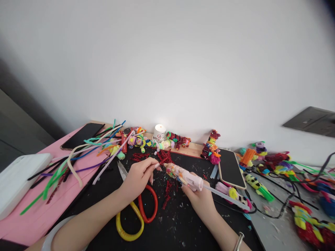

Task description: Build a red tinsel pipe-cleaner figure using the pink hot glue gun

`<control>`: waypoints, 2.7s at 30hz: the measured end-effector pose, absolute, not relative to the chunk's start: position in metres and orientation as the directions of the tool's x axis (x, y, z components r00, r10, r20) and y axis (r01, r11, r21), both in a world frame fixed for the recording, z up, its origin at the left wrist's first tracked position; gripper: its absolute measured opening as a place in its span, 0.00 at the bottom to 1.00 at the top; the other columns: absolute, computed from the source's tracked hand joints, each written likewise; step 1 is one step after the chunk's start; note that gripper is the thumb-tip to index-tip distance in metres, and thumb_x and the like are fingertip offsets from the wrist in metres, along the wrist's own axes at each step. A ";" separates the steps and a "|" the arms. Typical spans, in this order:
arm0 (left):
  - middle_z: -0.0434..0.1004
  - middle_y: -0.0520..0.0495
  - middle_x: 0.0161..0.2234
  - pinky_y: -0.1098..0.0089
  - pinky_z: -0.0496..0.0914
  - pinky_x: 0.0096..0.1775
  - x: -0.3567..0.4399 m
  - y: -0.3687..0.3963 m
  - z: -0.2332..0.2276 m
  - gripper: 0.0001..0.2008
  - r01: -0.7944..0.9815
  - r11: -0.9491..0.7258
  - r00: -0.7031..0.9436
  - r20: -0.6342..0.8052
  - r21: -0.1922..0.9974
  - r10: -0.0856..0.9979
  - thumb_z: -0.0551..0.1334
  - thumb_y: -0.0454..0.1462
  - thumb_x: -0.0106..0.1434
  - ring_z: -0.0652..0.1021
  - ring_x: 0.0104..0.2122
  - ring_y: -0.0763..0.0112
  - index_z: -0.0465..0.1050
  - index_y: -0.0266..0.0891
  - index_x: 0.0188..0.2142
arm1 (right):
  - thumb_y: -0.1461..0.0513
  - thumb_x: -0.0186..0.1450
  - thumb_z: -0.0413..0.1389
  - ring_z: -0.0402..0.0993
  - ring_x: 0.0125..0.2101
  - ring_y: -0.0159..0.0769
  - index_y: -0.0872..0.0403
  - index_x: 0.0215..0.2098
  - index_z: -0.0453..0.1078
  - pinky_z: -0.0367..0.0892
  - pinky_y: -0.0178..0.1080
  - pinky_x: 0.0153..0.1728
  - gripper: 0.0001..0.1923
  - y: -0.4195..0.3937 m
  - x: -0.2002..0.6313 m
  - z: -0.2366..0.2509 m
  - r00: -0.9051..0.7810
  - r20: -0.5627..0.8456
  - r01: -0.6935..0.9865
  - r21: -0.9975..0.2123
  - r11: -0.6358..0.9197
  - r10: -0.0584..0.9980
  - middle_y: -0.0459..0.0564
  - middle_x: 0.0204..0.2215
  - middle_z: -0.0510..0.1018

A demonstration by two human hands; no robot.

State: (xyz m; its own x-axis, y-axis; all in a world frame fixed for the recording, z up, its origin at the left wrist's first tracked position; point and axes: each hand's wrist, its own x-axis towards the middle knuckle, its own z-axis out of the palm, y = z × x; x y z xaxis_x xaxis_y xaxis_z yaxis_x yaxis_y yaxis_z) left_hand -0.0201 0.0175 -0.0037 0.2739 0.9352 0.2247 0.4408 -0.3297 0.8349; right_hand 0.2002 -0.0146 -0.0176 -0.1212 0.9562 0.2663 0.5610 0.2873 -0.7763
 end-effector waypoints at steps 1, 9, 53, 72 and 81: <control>0.73 0.54 0.22 0.75 0.63 0.27 -0.020 0.017 -0.004 0.11 0.440 -0.329 0.275 0.224 0.835 0.935 0.49 0.35 0.67 0.70 0.18 0.77 0.68 0.38 0.34 | 0.63 0.58 0.54 0.64 0.20 0.32 0.54 0.26 0.64 0.59 0.32 0.22 0.04 -0.014 0.200 -0.017 -0.119 0.270 0.562 -0.775 0.289 0.956 0.43 0.19 0.69; 0.65 0.58 0.15 0.76 0.63 0.28 -0.017 0.017 -0.003 0.11 0.433 -0.343 0.291 0.231 0.833 0.928 0.50 0.35 0.67 0.69 0.17 0.76 0.68 0.38 0.33 | 0.64 0.57 0.54 0.64 0.20 0.31 0.54 0.25 0.64 0.59 0.32 0.22 0.04 -0.014 0.199 -0.015 -0.139 0.292 0.541 -0.778 0.319 0.946 0.43 0.20 0.69; 0.69 0.56 0.19 0.74 0.64 0.25 -0.015 0.013 0.004 0.11 0.272 -0.183 0.188 0.134 0.945 0.973 0.51 0.39 0.67 0.68 0.16 0.77 0.67 0.38 0.32 | 0.65 0.62 0.48 0.65 0.39 0.50 0.56 0.52 0.64 0.55 0.50 0.39 0.20 -0.009 0.209 -0.013 -0.007 0.379 0.999 -0.034 0.021 0.925 0.58 0.38 0.73; 0.58 0.59 0.14 0.77 0.59 0.20 0.004 -0.013 -0.002 0.14 0.094 -0.088 0.336 0.052 0.992 0.941 0.51 0.42 0.67 0.61 0.13 0.80 0.66 0.38 0.29 | 0.63 0.59 0.56 0.70 0.30 0.37 0.53 0.31 0.73 0.64 0.36 0.31 0.04 -0.030 0.177 -0.004 0.000 0.147 0.256 -0.956 0.142 0.989 0.48 0.28 0.76; 0.58 0.58 0.16 0.78 0.57 0.18 0.008 -0.020 -0.006 0.14 0.138 -0.065 0.353 0.012 0.988 0.936 0.50 0.43 0.67 0.60 0.14 0.79 0.63 0.39 0.28 | 0.62 0.55 0.62 0.73 0.31 0.36 0.53 0.30 0.77 0.67 0.36 0.36 0.04 -0.033 0.172 0.002 0.005 -0.076 -0.075 -0.994 -0.075 0.997 0.47 0.28 0.80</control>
